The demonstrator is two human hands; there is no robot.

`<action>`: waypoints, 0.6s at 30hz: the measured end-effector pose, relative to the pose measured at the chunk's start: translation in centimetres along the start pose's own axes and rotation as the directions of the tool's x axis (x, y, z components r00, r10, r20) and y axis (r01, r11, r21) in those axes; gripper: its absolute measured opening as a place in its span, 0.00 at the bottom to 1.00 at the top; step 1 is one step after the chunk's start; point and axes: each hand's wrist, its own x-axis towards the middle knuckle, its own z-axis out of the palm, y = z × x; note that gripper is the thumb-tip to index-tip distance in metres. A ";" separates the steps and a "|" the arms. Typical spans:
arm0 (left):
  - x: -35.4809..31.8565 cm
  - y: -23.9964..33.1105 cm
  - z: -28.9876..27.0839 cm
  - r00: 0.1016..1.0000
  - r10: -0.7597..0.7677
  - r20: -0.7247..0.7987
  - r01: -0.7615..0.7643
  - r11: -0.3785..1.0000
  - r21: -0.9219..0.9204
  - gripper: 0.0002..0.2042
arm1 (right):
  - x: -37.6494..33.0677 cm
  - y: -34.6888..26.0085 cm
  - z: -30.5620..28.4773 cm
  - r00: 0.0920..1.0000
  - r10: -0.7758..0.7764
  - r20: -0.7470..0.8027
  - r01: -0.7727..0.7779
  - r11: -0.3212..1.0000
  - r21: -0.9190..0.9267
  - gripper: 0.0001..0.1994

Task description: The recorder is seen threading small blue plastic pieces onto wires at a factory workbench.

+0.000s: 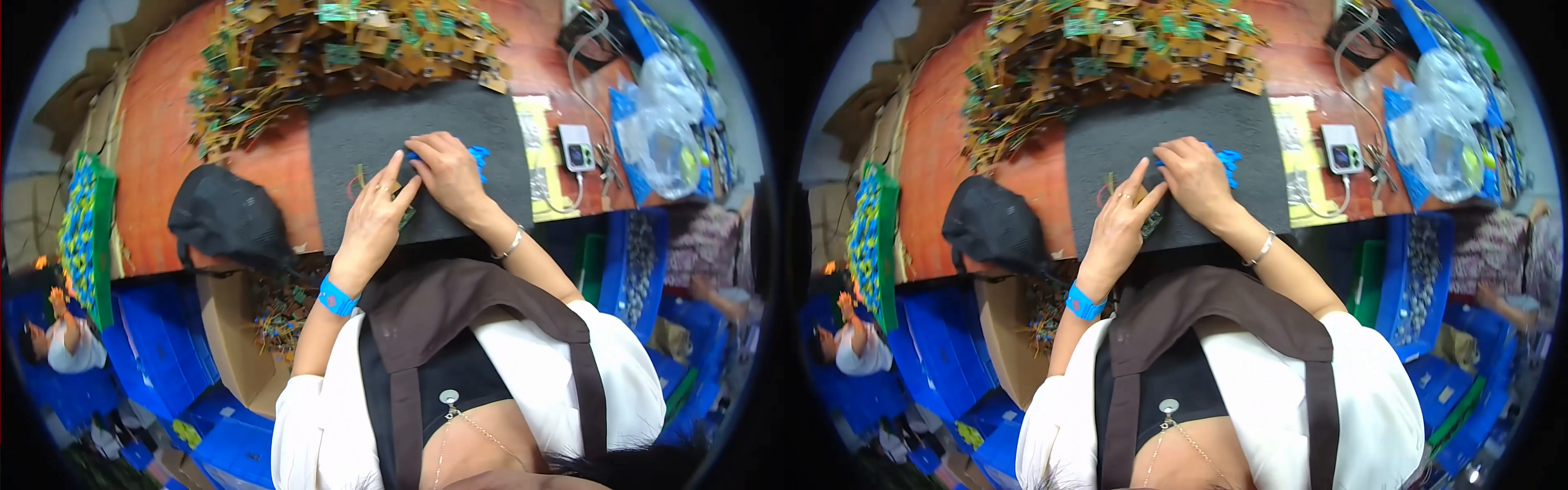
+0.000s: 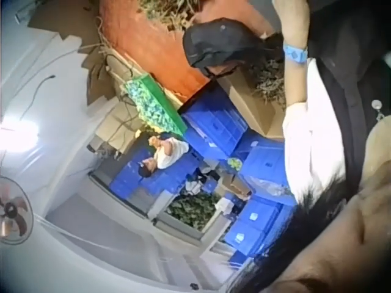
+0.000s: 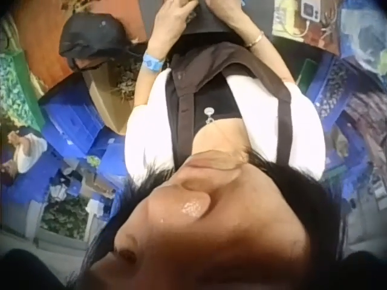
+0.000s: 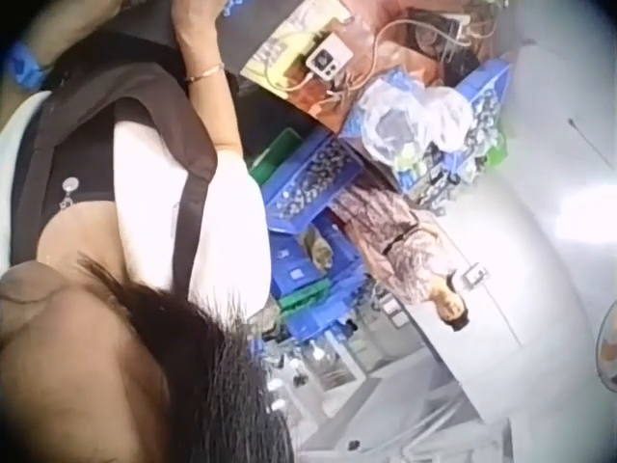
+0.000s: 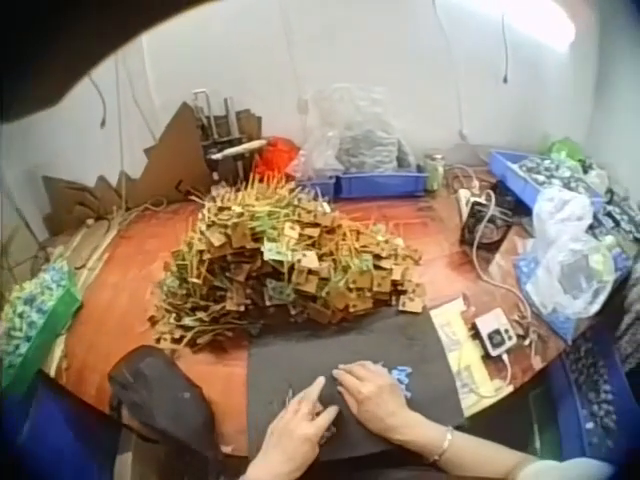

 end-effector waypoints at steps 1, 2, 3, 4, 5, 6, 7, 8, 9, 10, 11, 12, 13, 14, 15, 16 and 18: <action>-0.2 0.4 0.7 0.999 0.025 -0.036 -0.022 0.997 0.081 0.19 | -0.1 0.3 -0.2 1.000 0.022 0.013 -0.023 0.999 0.037 0.13; -0.5 0.7 1.0 0.996 0.047 -0.075 -0.034 0.986 0.166 0.22 | -0.1 0.5 -0.4 0.999 0.042 0.024 -0.043 0.998 0.053 0.13; -0.8 1.0 1.1 0.988 0.044 -0.150 -0.021 0.988 0.156 0.24 | -0.2 0.6 -0.7 0.998 0.058 0.035 -0.061 0.996 0.070 0.13; -1.1 1.1 1.1 0.976 0.031 -0.217 0.002 0.989 0.147 0.22 | -0.1 0.6 -1.2 0.996 0.085 0.040 -0.087 0.994 0.067 0.13; -1.8 1.2 0.9 0.959 0.009 -0.284 0.033 0.989 0.142 0.20 | -0.2 0.6 -1.4 0.995 0.095 0.044 -0.097 0.994 0.059 0.13; -2.4 1.3 0.8 0.944 0.004 -0.330 0.044 0.990 0.138 0.18 | -0.2 0.7 -1.5 0.994 0.101 0.044 -0.103 0.994 0.045 0.14; -3.1 1.0 1.0 0.943 0.021 -0.333 0.032 0.988 0.153 0.19 | -0.2 0.7 -1.6 0.993 0.105 0.045 -0.107 0.994 0.031 0.14; -3.5 1.4 0.9 0.950 0.019 -0.311 0.030 0.988 0.151 0.21 | -0.2 0.5 -1.7 0.993 0.110 0.050 -0.111 0.993 0.028 0.14; -3.7 1.8 0.8 0.957 0.018 -0.289 0.027 0.988 0.150 0.23 | -0.2 0.2 -1.7 0.992 0.113 0.052 -0.114 0.993 0.014 0.13; -3.7 2.0 1.1 0.960 0.051 -0.276 0.008 0.978 0.210 0.25 | -0.1 0.1 -1.7 0.992 0.117 0.054 -0.117 0.993 0.000 0.12; -3.8 2.3 1.3 0.962 0.082 -0.261 -0.009 0.962 0.273 0.26 | -0.1 -0.2 -1.5 0.991 0.119 0.058 -0.120 0.993 0.000 0.12; -3.6 2.7 1.3 0.971 0.076 -0.228 -0.004 0.954 0.301 0.25 | -0.1 -0.3 -1.4 0.997 0.066 0.027 -0.065 0.997 -0.030 0.11; -3.7 2.4 1.7 0.972 0.073 -0.225 -0.003 0.954 0.299 0.25 | -0.1 -0.4 -1.2 1.000 0.012 -0.003 -0.012 0.998 -0.061 0.10; -3.6 2.0 2.3 0.979 0.056 -0.196 0.006 0.953 0.302 0.24 | 0.0 -0.4 -1.1 1.000 0.015 0.001 -0.015 0.998 -0.063 0.10; -3.5 1.7 2.8 0.985 0.038 -0.167 0.015 0.952 0.305 0.23 | 0.1 -0.4 -0.9 1.000 -0.024 -0.001 0.023 0.996 -0.083 0.09; -3.7 1.5 2.8 0.980 0.053 -0.190 0.001 0.962 0.273 0.19 | 0.1 -0.4 -0.8 0.998 -0.062 -0.001 0.062 0.993 -0.102 0.07; -4.0 1.0 2.0 0.974 0.093 -0.209 -0.038 0.967 0.250 0.18 | 0.4 -0.6 -1.0 0.995 -0.102 0.009 0.102 0.985 -0.141 0.06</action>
